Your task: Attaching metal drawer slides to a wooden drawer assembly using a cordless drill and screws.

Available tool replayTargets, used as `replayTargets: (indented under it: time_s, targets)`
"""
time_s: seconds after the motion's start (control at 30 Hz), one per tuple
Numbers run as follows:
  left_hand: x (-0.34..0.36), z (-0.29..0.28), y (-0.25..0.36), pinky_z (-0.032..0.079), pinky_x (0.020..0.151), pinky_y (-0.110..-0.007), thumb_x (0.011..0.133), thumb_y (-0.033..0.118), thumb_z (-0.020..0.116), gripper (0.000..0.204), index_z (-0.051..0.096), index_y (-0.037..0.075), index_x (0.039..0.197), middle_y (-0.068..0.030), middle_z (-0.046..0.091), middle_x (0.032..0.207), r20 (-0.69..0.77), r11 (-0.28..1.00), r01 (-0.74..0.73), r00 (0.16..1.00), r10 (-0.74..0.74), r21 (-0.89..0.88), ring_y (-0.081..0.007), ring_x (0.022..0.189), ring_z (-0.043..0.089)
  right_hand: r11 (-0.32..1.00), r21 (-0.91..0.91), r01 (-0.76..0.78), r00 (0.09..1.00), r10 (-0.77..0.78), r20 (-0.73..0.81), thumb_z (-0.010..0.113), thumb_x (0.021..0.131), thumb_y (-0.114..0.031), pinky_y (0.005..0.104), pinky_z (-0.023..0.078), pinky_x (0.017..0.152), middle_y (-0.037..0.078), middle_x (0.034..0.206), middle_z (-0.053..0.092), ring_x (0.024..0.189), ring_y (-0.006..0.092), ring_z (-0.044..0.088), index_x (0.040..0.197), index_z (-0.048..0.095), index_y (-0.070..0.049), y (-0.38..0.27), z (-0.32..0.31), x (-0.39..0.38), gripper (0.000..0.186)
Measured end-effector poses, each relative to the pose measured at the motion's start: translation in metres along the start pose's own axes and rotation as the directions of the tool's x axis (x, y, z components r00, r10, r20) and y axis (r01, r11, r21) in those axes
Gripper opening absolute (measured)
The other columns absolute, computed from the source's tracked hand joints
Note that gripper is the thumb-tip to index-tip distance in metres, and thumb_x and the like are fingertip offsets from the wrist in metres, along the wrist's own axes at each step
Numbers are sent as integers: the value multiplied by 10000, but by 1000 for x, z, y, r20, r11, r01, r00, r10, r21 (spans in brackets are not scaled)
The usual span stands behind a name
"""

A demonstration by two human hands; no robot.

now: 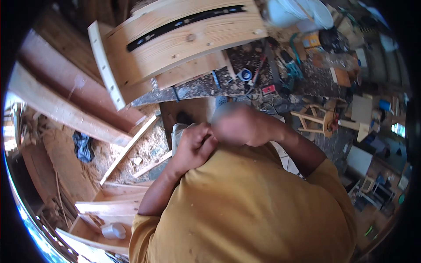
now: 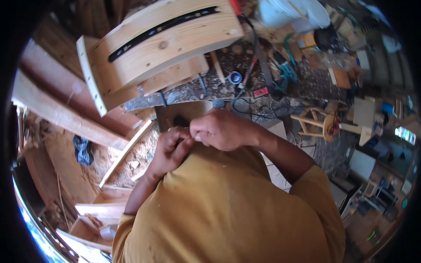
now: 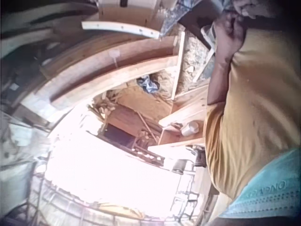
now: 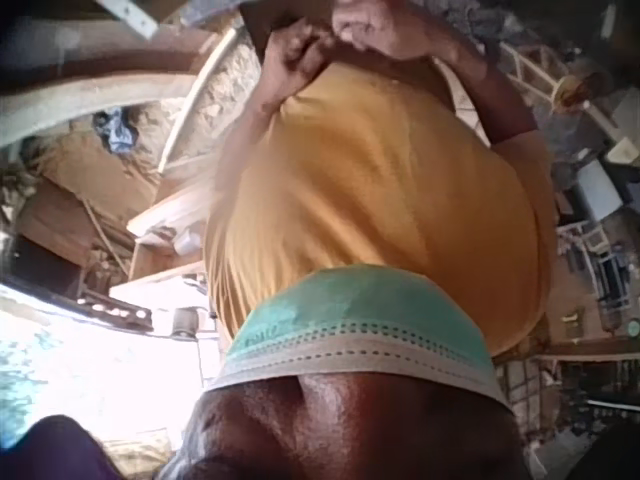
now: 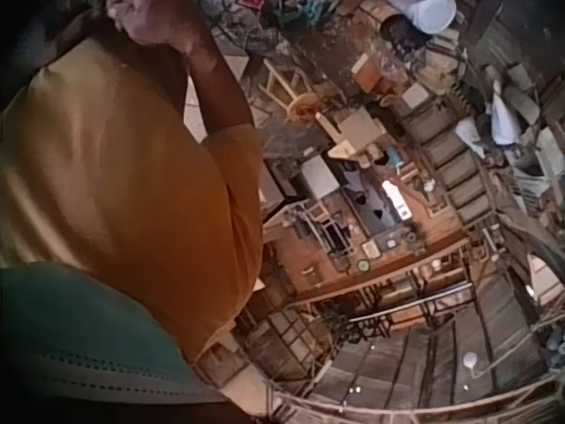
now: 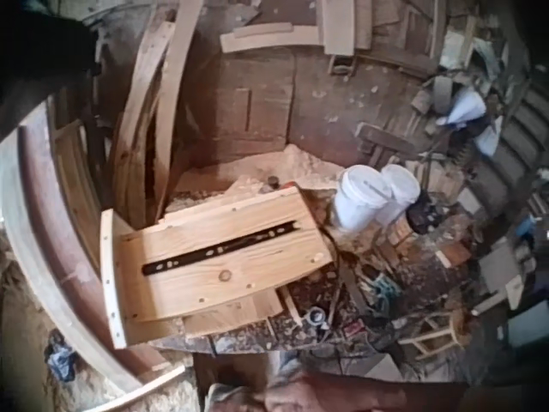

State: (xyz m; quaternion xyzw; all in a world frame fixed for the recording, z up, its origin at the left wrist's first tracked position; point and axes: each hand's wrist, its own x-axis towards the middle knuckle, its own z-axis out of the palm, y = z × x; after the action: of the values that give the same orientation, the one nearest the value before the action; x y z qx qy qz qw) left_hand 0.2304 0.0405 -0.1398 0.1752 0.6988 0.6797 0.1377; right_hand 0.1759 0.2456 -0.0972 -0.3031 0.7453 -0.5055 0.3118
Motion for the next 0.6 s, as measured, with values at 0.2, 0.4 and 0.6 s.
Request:
replayTargets:
  time_s: [0.2,0.4,0.6]
  targets:
    - [12,6,-1,432,621,-242,929,80,590,82,576,25,871,-5,568,738,125,971,117,988,-92,-210,-85,673,519,750,625,-214,971,93,221,576,908,-79,239,444,525,27,654,594,574,85,572,860,613,5,30,-8,-18,104]
    - [28,20,-9,397,618,-202,963,144,571,107,569,43,930,28,532,724,-11,852,264,954,-301,-451,-43,660,472,838,501,-215,879,390,-274,593,879,-84,226,451,593,28,747,633,637,78,575,1029,669,-15,105,-29,-39,181]
    - [42,25,19,397,635,-196,957,95,563,82,582,20,927,14,549,777,-59,899,284,946,-320,-334,-50,685,475,889,260,-377,607,450,-655,593,871,-67,273,492,793,74,986,673,855,142,618,1104,648,-35,165,-87,-89,241]
